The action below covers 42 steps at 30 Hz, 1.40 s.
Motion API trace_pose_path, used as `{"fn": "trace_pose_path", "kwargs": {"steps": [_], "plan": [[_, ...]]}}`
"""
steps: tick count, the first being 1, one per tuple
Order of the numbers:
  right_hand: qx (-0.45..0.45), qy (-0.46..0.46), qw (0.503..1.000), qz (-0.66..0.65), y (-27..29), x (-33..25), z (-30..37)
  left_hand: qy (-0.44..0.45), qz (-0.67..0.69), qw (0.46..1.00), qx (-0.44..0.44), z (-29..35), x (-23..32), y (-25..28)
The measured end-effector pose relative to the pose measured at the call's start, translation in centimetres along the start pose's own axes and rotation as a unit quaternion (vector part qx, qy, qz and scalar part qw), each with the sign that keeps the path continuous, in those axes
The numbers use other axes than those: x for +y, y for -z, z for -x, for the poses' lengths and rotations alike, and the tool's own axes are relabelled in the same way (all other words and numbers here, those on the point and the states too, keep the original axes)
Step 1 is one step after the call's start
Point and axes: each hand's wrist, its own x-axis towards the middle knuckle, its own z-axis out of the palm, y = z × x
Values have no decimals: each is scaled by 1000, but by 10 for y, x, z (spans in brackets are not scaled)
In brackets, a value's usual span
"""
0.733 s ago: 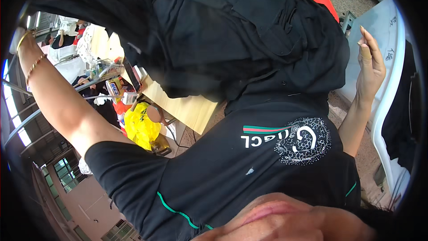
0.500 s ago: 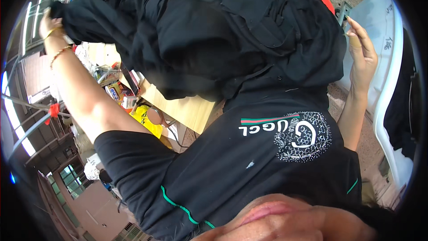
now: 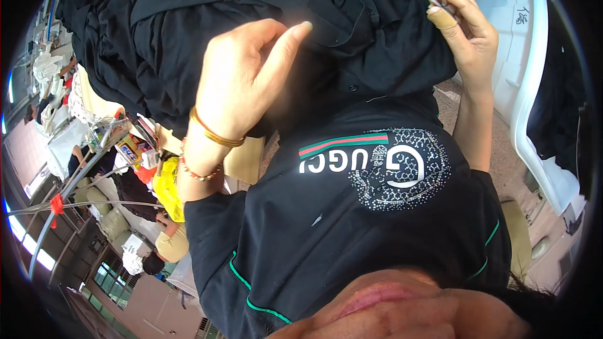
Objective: Trimming loose threads from black shirts using small snips in a factory setting.
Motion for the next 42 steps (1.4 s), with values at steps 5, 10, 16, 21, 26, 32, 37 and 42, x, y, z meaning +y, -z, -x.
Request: {"fn": "trace_pose_path", "kwargs": {"steps": [5, 10, 16, 21, 26, 32, 37, 42], "plan": [[-107, 49, 989, 85, -20, -21, -22, 110, -3, 986, 126, 8, -10, -28], [-167, 98, 981, 32, -40, -15, -32, 107, 62, 973, 196, 2, -22, -51], [-194, 52, 980, -6, -40, -19, -23, -5, 325, 909, 261, -10, -11, -48], [-164, 46, 984, -56, -24, -42, -25, -32, 676, 726, 122, -30, 16, -31], [-63, 64, 996, -17, -9, -55, -26, -38, 640, 767, 25, -38, 18, -33], [-89, 147, 978, 117, -12, -50, -39, -52, 579, 814, 19, -33, 11, -37], [-97, 231, 961, 115, -27, -44, -50, -39, 571, 820, 24, -28, 7, -36], [-90, 254, 952, 143, -30, -41, -51, -51, 539, 841, 17, -27, 9, -37]]}}
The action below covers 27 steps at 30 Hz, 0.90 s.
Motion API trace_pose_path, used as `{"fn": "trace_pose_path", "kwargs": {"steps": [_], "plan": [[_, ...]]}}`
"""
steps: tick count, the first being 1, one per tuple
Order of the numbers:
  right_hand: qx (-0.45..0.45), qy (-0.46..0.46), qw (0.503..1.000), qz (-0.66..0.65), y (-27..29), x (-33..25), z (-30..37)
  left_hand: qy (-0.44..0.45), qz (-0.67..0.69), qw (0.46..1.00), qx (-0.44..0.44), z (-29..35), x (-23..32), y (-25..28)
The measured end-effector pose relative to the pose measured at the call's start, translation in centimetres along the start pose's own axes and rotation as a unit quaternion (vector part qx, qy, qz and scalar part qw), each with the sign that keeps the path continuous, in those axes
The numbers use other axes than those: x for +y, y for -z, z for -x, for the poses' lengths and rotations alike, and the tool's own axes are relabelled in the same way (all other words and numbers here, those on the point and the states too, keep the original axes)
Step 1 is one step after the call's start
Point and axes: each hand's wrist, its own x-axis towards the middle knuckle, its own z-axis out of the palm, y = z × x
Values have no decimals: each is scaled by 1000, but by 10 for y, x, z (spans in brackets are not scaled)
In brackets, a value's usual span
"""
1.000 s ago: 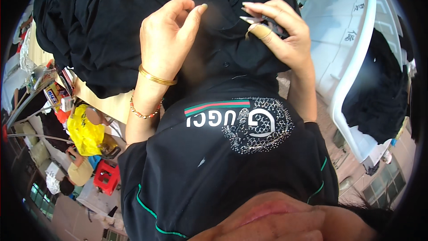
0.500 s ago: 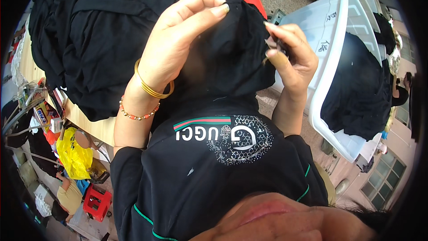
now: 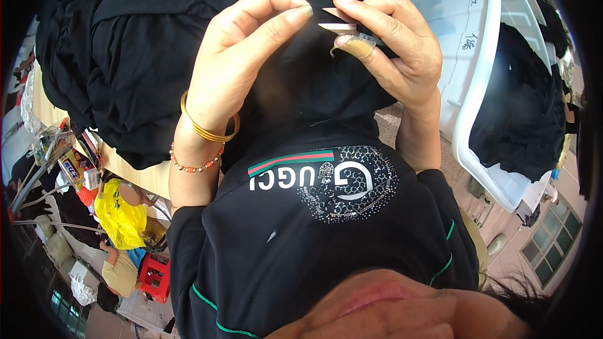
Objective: Trimming loose threads from black shirts using small snips in a factory setting.
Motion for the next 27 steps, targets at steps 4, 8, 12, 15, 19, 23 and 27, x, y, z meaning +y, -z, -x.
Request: {"fn": "trace_pose_path", "kwargs": {"steps": [4, 8, 12, 15, 19, 23, 27], "plan": [[2, 17, 999, 49, -1, -1, 1, -3, -15, 1000, -2, 0, -1, -1], [-8, 20, 997, 70, 1, -4, 2, 3, -1, 1000, -6, 0, -1, -1], [-1, -26, 999, -41, 2, -4, -4, -6, 6, 1000, 4, 0, -2, -4], [45, -258, 914, -309, -4, -11, -3, -17, -14, 1000, 17, 2, -5, -13], [-97, -243, 937, -232, 4, 10, 8, -44, -20, 999, 20, 8, -11, -15], [42, -188, 934, -302, 20, 6, 1, -43, -127, 989, 66, 12, -26, -11], [116, -144, 964, -192, 32, 29, 9, -85, -237, 966, 55, 14, -35, -6]]}}
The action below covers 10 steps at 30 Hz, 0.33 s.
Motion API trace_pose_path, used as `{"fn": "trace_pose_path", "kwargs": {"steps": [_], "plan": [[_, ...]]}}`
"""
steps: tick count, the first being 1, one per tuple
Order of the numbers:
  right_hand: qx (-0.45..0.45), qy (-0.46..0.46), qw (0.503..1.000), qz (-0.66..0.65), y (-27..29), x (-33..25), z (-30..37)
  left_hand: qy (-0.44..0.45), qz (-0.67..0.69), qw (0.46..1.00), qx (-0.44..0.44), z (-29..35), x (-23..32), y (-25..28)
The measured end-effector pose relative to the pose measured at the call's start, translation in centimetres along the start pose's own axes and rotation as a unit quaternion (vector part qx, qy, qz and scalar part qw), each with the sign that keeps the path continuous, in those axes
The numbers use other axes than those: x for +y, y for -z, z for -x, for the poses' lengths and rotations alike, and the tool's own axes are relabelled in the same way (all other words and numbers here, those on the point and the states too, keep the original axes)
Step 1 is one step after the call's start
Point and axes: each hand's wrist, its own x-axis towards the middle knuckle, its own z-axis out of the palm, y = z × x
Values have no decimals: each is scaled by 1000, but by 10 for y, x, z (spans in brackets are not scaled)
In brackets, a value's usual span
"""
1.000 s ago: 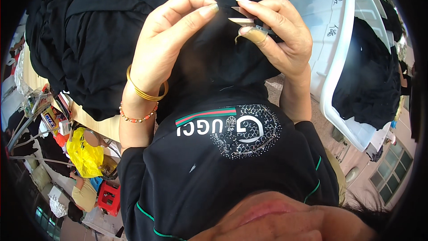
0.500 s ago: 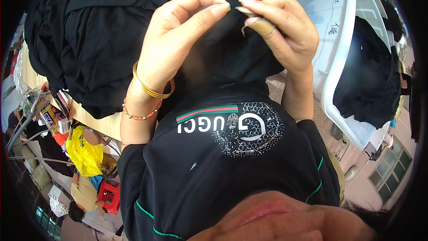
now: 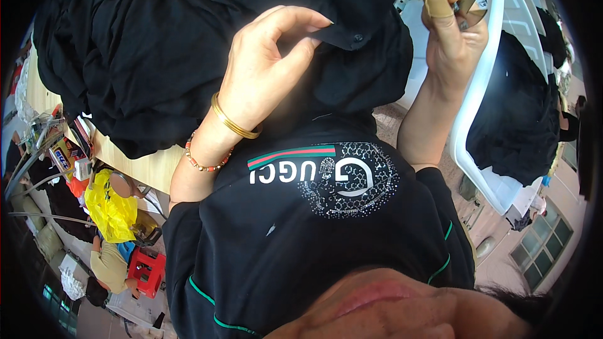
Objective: Trimming loose threads from black shirts using small snips in a factory setting.
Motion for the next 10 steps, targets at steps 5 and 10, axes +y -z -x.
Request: {"fn": "trace_pose_path", "kwargs": {"steps": [5, 10], "plan": [[-50, -10, 995, 86, -12, -13, 5, 57, 182, 981, 11, -1, 4, 5], [-127, -12, 976, 177, -42, -42, 21, 53, 252, 963, 82, 5, 13, 19]]}}
